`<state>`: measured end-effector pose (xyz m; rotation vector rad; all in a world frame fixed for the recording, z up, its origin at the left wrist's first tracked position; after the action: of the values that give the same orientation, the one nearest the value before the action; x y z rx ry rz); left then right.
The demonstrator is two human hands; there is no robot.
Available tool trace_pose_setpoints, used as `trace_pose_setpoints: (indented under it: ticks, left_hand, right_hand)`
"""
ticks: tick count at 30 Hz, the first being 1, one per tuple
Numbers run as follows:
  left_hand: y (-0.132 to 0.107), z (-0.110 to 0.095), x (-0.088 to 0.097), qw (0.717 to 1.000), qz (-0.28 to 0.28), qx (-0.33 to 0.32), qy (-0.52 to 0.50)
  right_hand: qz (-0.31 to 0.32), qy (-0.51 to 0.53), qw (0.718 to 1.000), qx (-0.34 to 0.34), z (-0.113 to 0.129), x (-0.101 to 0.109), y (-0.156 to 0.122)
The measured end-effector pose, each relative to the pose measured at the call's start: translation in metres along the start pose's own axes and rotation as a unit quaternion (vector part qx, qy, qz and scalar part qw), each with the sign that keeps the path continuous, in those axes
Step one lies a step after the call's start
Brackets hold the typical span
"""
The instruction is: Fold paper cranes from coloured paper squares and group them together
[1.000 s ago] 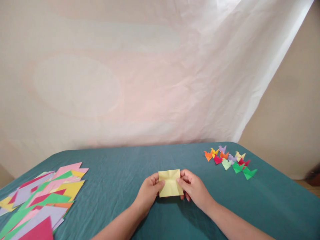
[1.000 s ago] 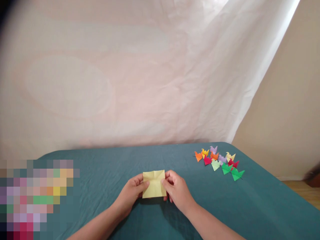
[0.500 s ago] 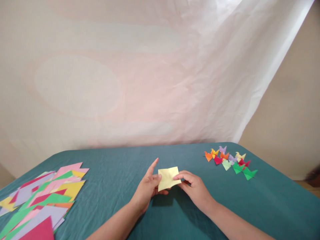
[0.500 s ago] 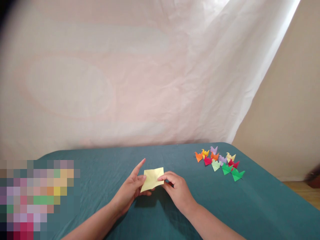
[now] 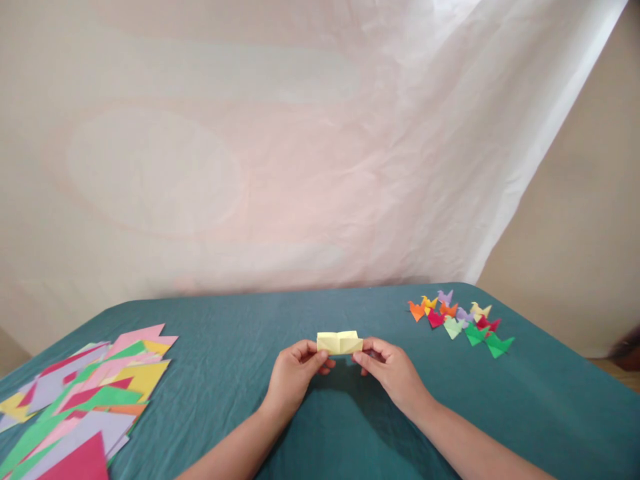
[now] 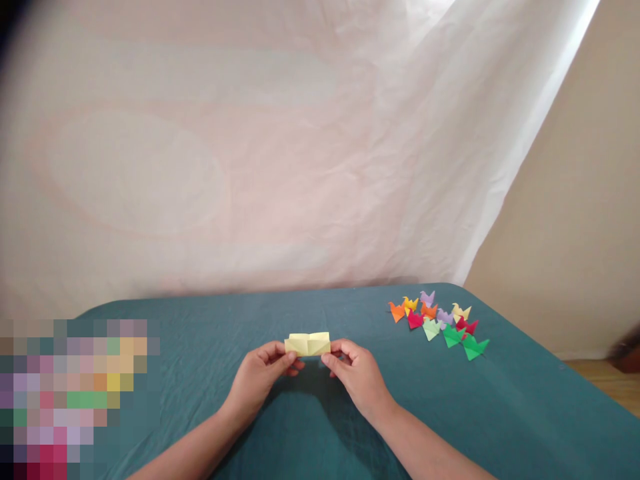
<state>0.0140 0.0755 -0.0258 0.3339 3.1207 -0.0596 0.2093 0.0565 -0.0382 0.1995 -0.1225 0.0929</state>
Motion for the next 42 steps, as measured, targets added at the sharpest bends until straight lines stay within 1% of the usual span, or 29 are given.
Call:
trace_pose_setpoints:
  ticks: [2, 6, 8, 9, 12, 15, 20, 23, 26, 28, 31, 33, 36, 42]
  left_hand:
    - [0.000, 0.000, -0.001, 1.000, -0.001, -0.005, -0.007]
    - [-0.001, -0.002, -0.004, 1.000, -0.006, -0.014, -0.011]
    - [-0.002, -0.002, -0.005, 1.000, -0.006, -0.020, -0.005]
    - [-0.003, -0.002, -0.005, 1.000, -0.005, -0.024, -0.001]
    - [-0.004, -0.001, -0.004, 0.999, 0.001, -0.043, 0.014]
    - [-0.005, 0.001, -0.003, 0.997, 0.004, -0.065, 0.051]
    - [-0.006, 0.003, -0.002, 0.992, 0.000, -0.080, 0.094]
    - [-0.006, 0.001, -0.004, 0.995, 0.000, -0.076, 0.070]
    - [-0.005, -0.001, -0.004, 0.997, -0.014, -0.064, 0.038]
    - [-0.004, -0.001, -0.003, 0.999, -0.002, -0.041, 0.022]
    - [-0.002, 0.002, -0.004, 0.999, 0.037, -0.006, -0.001]
    - [-0.002, 0.003, -0.005, 0.999, 0.038, 0.001, -0.003]
    - [-0.004, 0.002, -0.007, 1.000, 0.022, 0.004, 0.012]
    - [-0.009, -0.004, -0.009, 0.997, 0.015, -0.011, 0.073]
  right_hand:
    - [-0.011, 0.033, 0.999, -0.002, -0.002, -0.001, 0.001]
    - [-0.063, 0.111, 0.992, -0.013, -0.005, 0.000, 0.003]
    - [-0.058, 0.129, 0.990, -0.029, -0.005, 0.000, 0.003]
    - [-0.042, 0.130, 0.990, -0.039, -0.005, 0.000, 0.002]
    - [0.013, 0.111, 0.992, -0.058, -0.002, -0.001, 0.001]
    - [0.031, 0.086, 0.994, -0.052, -0.001, -0.002, 0.000]
    - [0.013, 0.034, 0.999, -0.030, -0.006, 0.000, 0.001]
    - [-0.009, 0.004, 1.000, -0.019, -0.007, 0.000, 0.001]
    - [-0.016, -0.011, 1.000, -0.020, -0.005, 0.000, 0.000]
    - [-0.018, -0.014, 0.999, -0.024, -0.003, -0.001, -0.001]
    - [-0.020, -0.013, 0.999, -0.023, -0.002, -0.001, -0.001]
    - [-0.020, -0.014, 0.999, -0.022, -0.001, 0.000, -0.001]
    - [-0.023, -0.020, 0.999, -0.017, -0.001, 0.000, -0.001]
    - [-0.027, -0.058, 0.998, -0.009, 0.004, -0.001, -0.004]
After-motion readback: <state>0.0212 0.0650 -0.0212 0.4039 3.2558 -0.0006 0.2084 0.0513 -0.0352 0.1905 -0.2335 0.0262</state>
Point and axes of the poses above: each hand's wrist, its own y-axis towards the middle knuckle, its own x-axis out of the back of the hand, z = x × y, the point moved 1 cm from there along y, towards the middle knuckle, and after that the axes turned 2 degrees about x, right-handed, at the moved point
